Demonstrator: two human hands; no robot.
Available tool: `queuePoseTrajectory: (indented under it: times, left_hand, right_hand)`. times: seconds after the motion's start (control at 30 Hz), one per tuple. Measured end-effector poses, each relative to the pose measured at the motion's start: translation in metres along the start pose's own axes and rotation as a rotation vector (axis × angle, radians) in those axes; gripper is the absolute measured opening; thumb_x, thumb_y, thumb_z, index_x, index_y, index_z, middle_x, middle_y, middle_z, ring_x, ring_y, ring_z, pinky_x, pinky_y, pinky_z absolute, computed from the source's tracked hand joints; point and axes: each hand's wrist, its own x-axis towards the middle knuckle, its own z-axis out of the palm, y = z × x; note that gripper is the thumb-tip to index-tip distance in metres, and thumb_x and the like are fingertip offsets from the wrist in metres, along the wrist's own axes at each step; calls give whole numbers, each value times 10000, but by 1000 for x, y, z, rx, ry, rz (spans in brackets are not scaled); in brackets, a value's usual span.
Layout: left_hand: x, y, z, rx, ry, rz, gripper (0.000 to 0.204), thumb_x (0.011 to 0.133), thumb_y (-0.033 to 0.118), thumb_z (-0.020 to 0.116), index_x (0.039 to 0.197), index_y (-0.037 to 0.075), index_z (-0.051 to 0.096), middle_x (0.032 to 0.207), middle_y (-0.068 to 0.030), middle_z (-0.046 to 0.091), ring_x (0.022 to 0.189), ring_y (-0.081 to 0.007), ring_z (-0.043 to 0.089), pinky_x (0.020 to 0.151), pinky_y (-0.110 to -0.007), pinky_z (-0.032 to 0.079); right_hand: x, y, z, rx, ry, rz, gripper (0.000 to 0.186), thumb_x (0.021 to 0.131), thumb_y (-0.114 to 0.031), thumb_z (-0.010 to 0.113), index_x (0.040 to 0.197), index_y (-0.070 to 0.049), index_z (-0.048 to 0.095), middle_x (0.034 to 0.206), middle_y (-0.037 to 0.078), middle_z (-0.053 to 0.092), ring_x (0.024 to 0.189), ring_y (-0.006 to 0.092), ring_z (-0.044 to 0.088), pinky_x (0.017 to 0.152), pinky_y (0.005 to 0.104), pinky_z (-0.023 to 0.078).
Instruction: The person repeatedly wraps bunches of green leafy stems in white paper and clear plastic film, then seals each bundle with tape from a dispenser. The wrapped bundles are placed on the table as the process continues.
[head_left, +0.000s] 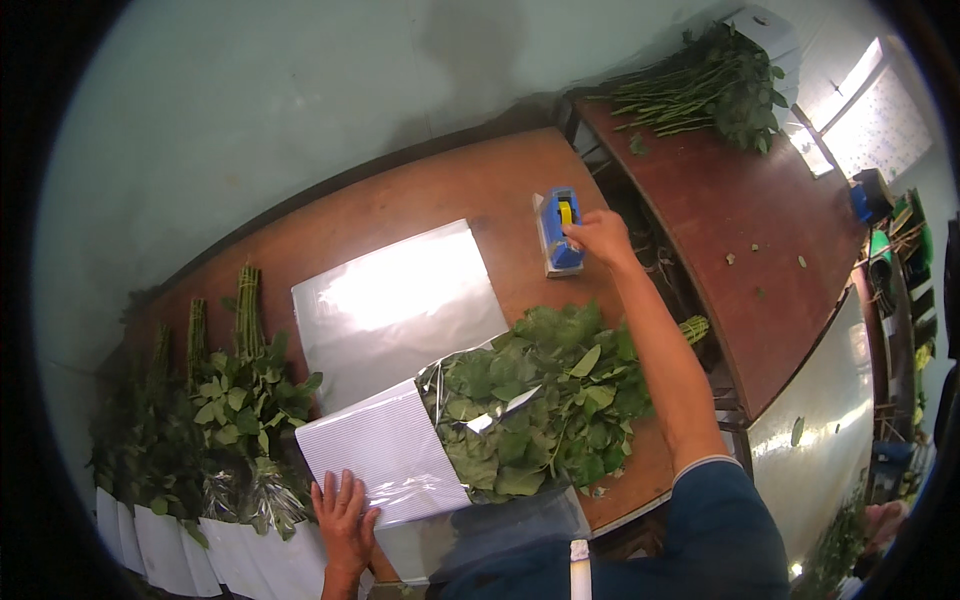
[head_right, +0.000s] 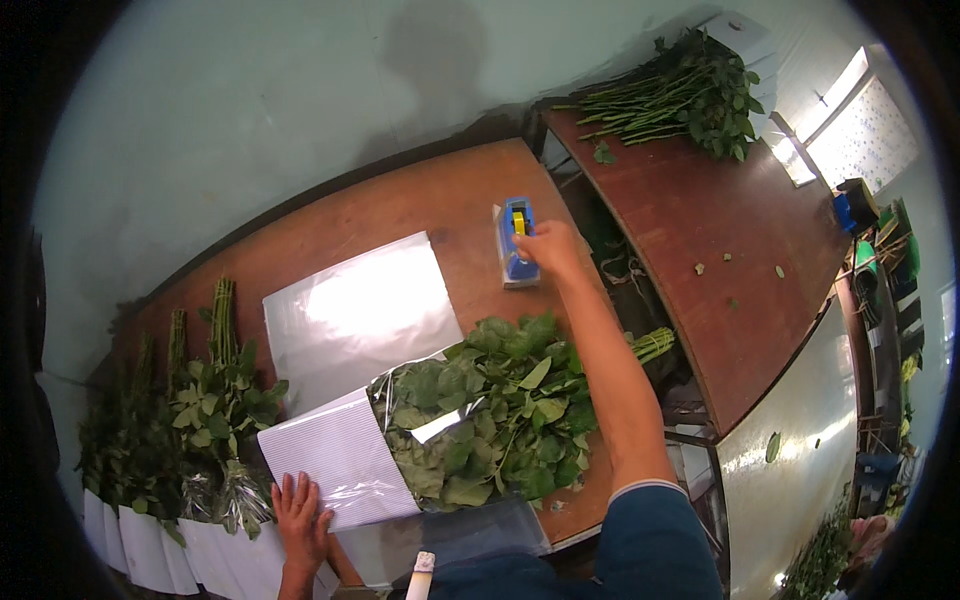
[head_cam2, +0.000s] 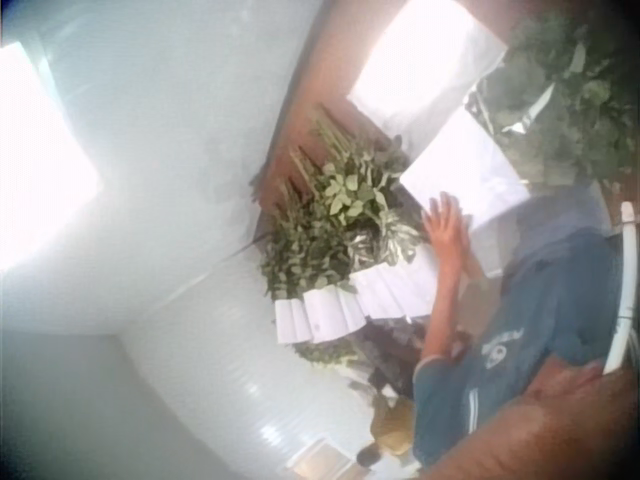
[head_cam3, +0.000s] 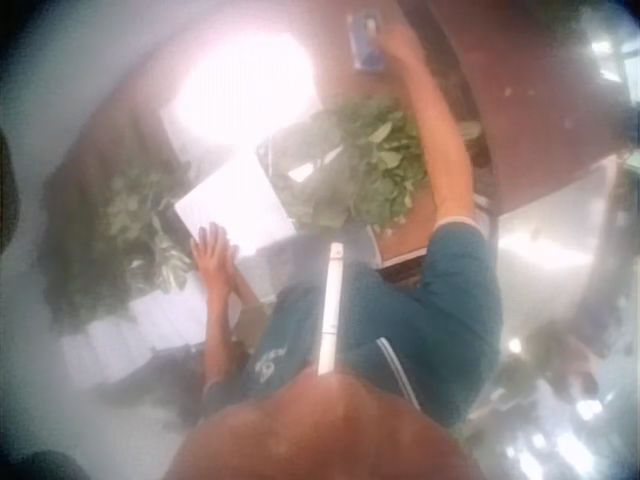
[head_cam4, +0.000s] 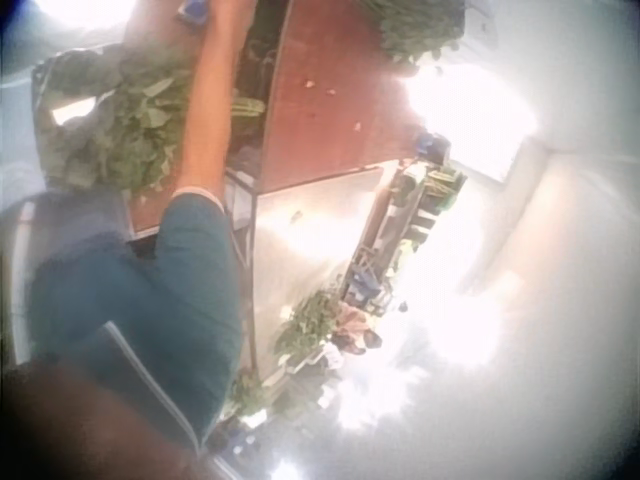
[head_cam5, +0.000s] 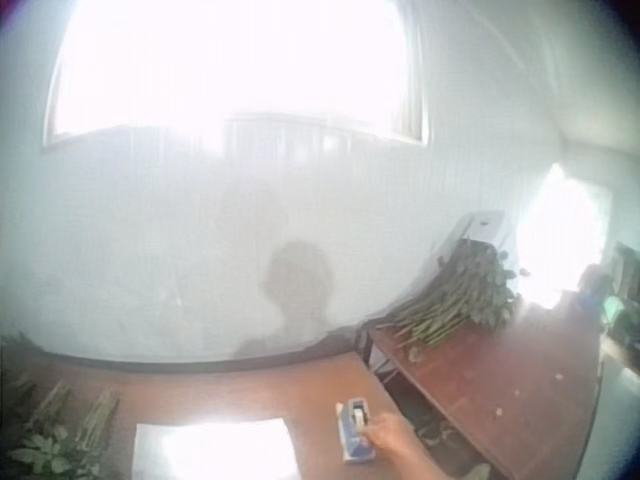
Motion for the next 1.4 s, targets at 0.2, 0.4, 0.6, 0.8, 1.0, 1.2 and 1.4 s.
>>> queuePoseTrajectory:
  times: [0.2, 0.4, 0.6, 0.8, 1.0, 1.2, 1.4]
  left_hand:
    - [-3, 0, 3, 6, 21, -2, 493, 860, 179, 754, 1300, -22, 658, 1508, -176, 547, 1481, -445, 369, 1234, -629, 171]
    - [8, 2, 0, -45, 65, 50, 501, 841, 157, 773, 1304, 0, 664, 1515, -221, 517, 1467, -465, 373, 1226, -630, 186]
    - [1, -3, 1, 13, 145, 43, 522, 829, 207, 799, 1317, 71, 677, 1544, -241, 469, 1449, -480, 384, 1200, -621, 247]
    - [1, -14, 0, -75, 164, 127, 470, 949, 261, 715, 1390, 118, 633, 1598, -189, 426, 1494, -400, 363, 1229, -572, 215]
    - [-39, -44, 5, -182, 257, 128, 441, 930, 156, 714, 1354, 70, 633, 1497, -134, 558, 1446, -341, 451, 1222, -563, 261]
    - [-41, -45, -15, -132, 255, 218, 708, 800, 201, 844, 1432, 55, 561, 1562, -126, 484, 1496, -331, 379, 1249, -544, 223]
    - [-11, -63, -10, -25, 23, 259, 1031, 651, 359, 926, 1511, 36, 459, 1637, -113, 376, 1554, -311, 266, 1267, -571, 138]
  right_hand:
    - [-105, 29, 23, 598, 96, 281, 144, 916, -157, 790, 918, -19, 749, 763, 27, 689, 625, 98, 594, 553, 271, 478]
    - [-66, 73, 20, -486, 234, 53, 221, 870, -180, 761, 856, 38, 730, 751, 115, 718, 663, 175, 675, 627, 378, 543]
    - [-112, -15, 28, 4, 85, -101, 237, 940, -191, 702, 857, 31, 718, 747, 89, 699, 674, 182, 674, 597, 320, 511]
    - [-310, -143, 186, 499, -361, 48, 214, 988, -235, 715, 998, -21, 722, 805, -4, 673, 668, 37, 572, 571, 199, 456]
    - [-396, -145, 333, 483, -380, 199, 222, 992, -194, 680, 954, 22, 716, 808, 57, 728, 641, 96, 660, 560, 249, 516]
    - [-391, -147, 343, 218, -304, 152, 277, 954, -183, 670, 857, 73, 714, 746, 115, 739, 621, 144, 704, 585, 305, 562]
    - [-399, -143, 346, 318, -290, 150, 228, 973, -135, 650, 932, 83, 703, 802, 114, 746, 656, 132, 698, 613, 270, 567]
